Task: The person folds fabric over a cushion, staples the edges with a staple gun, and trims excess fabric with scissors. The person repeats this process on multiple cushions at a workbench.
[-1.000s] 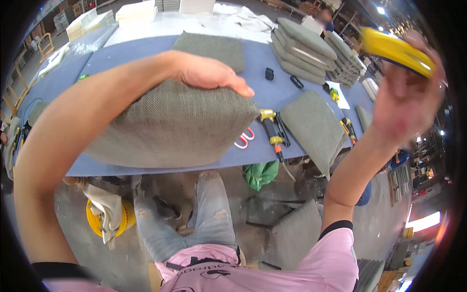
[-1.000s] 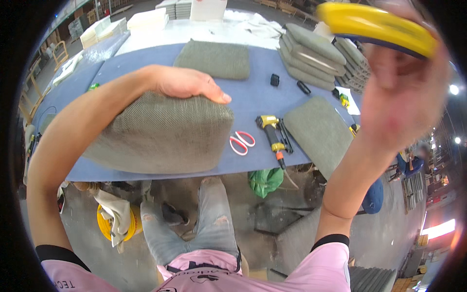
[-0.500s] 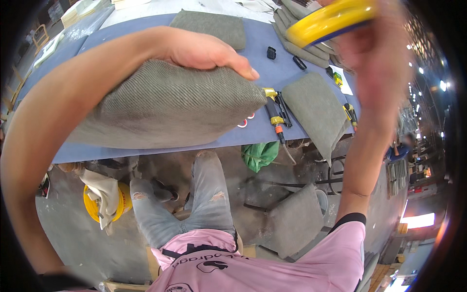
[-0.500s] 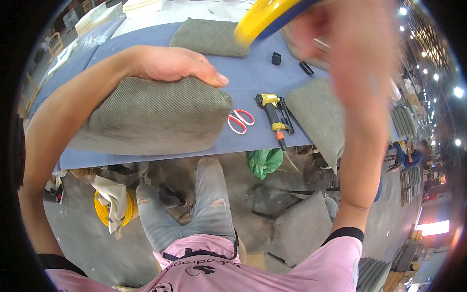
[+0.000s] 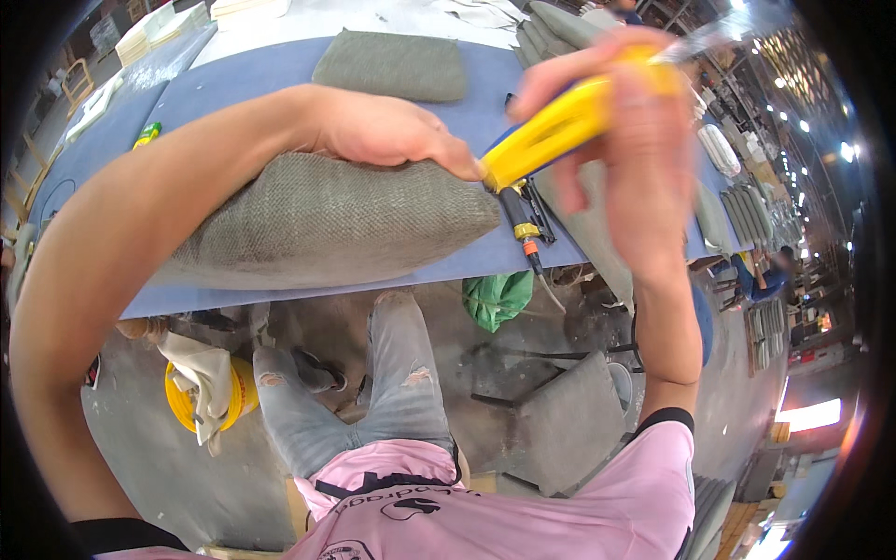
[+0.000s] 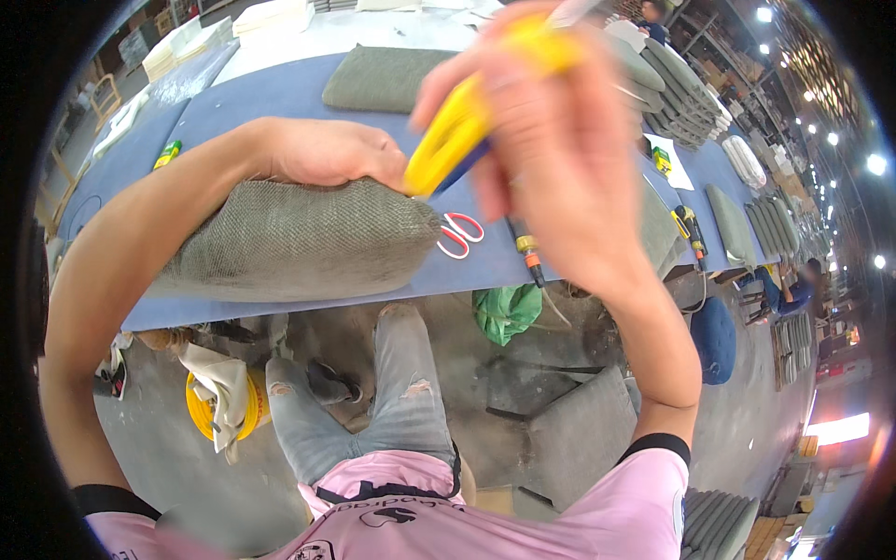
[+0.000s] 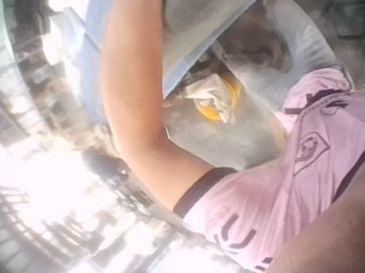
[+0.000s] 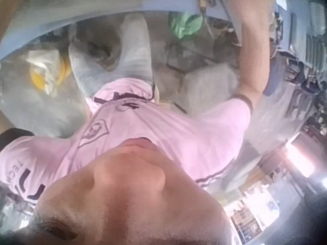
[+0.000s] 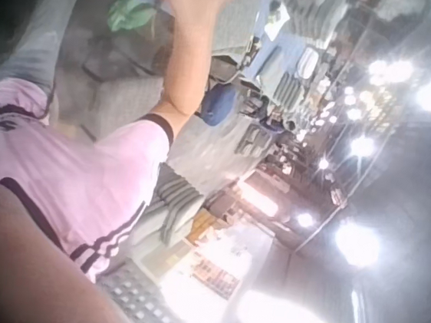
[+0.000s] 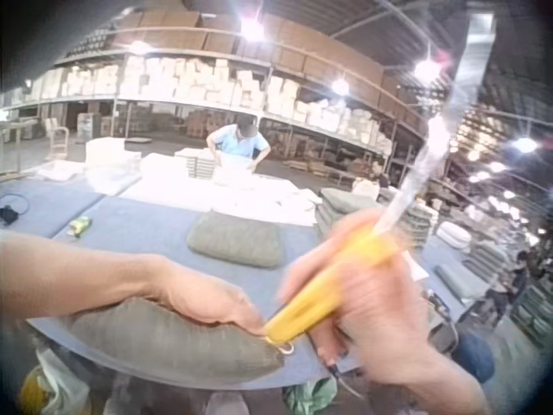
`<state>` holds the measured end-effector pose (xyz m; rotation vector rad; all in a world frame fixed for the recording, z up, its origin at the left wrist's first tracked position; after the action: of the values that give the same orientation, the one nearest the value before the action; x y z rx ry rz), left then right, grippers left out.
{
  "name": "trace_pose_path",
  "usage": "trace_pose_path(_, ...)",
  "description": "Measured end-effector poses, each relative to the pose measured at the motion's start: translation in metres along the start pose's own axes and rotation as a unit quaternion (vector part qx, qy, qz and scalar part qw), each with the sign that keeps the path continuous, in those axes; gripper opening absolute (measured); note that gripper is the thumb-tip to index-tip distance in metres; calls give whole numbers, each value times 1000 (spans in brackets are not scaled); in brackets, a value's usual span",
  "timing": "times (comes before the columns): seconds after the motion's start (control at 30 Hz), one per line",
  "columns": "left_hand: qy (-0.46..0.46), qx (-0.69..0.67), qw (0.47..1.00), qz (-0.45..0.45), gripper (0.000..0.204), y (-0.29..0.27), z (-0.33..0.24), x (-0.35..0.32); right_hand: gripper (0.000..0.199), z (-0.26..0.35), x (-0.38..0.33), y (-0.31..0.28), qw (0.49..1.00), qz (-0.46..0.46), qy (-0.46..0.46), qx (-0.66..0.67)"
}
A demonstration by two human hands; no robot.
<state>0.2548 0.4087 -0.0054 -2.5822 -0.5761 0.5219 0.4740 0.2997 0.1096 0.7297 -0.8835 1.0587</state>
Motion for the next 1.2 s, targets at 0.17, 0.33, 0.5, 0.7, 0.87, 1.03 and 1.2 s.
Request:
trace_pose_path(0.17,-62,-68,995,-40,46,6,-12,-17,28,37,-53,10,981,167,-59,75)
trace_pose_path(0.33,-45,13,999,-21,46,35,-4,-20,26,-91,-91,44,973,11,228,20)
trace_pose_path(0.5,277,95,951,-96,39,108,-35,-74,42,-310,-197,38,884,149,251,-364)
trace_pose_path(0.7,239,84,944,-210,34,153,29,-54,57,-349,-246,-13,730,53,153,-663)
trace_pose_path(0.87,197,262,883,-337,30,181,157,10,73,-385,-281,-99,672,177,273,-665)
trace_pose_path(1.03,158,292,868,-369,36,143,198,69,59,-347,-216,-110,701,262,381,-542)
trace_pose_path(1.2,141,242,894,-349,42,105,237,101,67,-200,-291,-55,795,174,544,-205)
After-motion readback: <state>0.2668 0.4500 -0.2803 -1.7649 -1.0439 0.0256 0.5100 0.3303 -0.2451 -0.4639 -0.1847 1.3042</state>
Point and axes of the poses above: each hand's wrist, its own x-axis towards the middle knuckle, its own y-axis out of the palm, z = x × y, the point moved 7 cm from there along x, towards the middle knuckle, and after that the axes turned 9 degrees about -z, right-handed, at the moved point
